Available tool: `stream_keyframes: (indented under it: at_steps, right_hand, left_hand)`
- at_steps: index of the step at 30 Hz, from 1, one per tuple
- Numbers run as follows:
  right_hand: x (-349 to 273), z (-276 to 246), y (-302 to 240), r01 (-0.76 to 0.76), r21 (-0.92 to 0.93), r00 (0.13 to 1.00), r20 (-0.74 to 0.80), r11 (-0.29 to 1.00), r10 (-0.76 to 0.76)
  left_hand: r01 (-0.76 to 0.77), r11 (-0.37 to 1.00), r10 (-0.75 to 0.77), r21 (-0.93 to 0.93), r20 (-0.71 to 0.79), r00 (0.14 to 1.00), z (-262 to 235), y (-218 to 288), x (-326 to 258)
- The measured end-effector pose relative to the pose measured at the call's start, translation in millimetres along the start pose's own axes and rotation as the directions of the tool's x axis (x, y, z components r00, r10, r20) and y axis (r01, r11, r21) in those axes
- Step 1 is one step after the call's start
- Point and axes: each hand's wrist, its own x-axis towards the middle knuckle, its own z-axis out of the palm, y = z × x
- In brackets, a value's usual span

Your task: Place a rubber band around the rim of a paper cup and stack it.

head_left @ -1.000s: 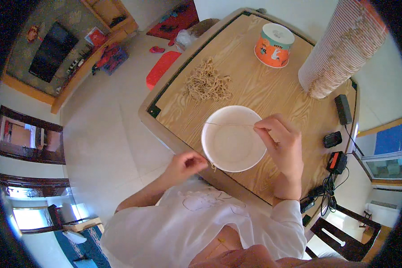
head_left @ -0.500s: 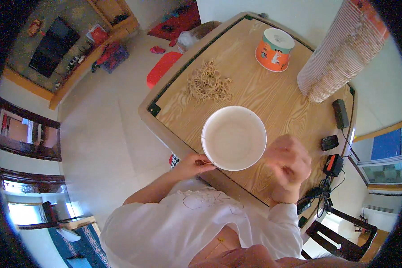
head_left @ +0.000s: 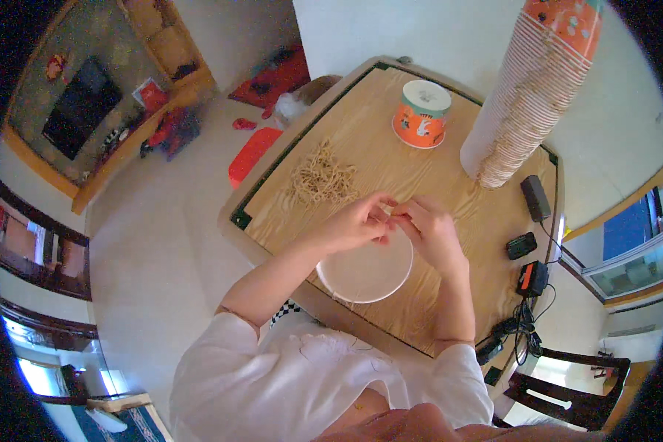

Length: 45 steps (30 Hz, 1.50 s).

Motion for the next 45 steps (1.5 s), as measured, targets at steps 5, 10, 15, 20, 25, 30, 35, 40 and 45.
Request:
stream_keyframes:
  at_steps: [5,10,15,20,25,30,35,40,45]
  right_hand:
    - [-1,1,12,-0.048,-0.056,0.998,0.023,0.997,0.05]
    - [-1,5,18,-0.212,-0.045,0.972,0.098,0.976,0.215]
    - [-1,7,36,-0.21,-0.124,0.966,0.124,0.97,0.225]
    - [-2,11,42,-0.197,-0.079,0.965,0.162,0.977,0.208]
    - [-3,12,41,-0.222,-0.097,0.949,0.206,0.97,0.238]
    - [-1,16,44,-0.261,-0.122,0.92,0.269,0.958,0.285]
    - [2,18,44,-0.276,-0.09,0.909,0.298,0.957,0.29]
    - [5,15,44,-0.28,0.126,0.914,0.338,0.952,0.224]
    - [8,14,43,-0.335,0.199,0.896,0.37,0.921,0.246]
  left_hand:
    - [0.02,0.961,0.031,0.274,-0.18,0.983,2,-5,7]
    - [0.008,0.823,0.183,0.568,-0.279,0.943,0,-11,1]
    - [0.025,0.673,0.255,0.739,-0.264,0.93,2,-22,-3]
    - [0.066,0.626,0.289,0.777,-0.31,0.906,10,-21,-3]
    - [0.068,0.619,0.301,0.782,-0.316,0.9,11,-23,-1]
    - [0.073,0.611,0.319,0.788,-0.33,0.889,14,-18,0]
    - [0.068,0.593,0.322,0.802,-0.314,0.893,13,-17,4]
    - [0.096,0.533,0.281,0.84,-0.283,0.917,14,-11,4]
    - [0.073,0.502,0.33,0.862,-0.269,0.905,15,-15,7]
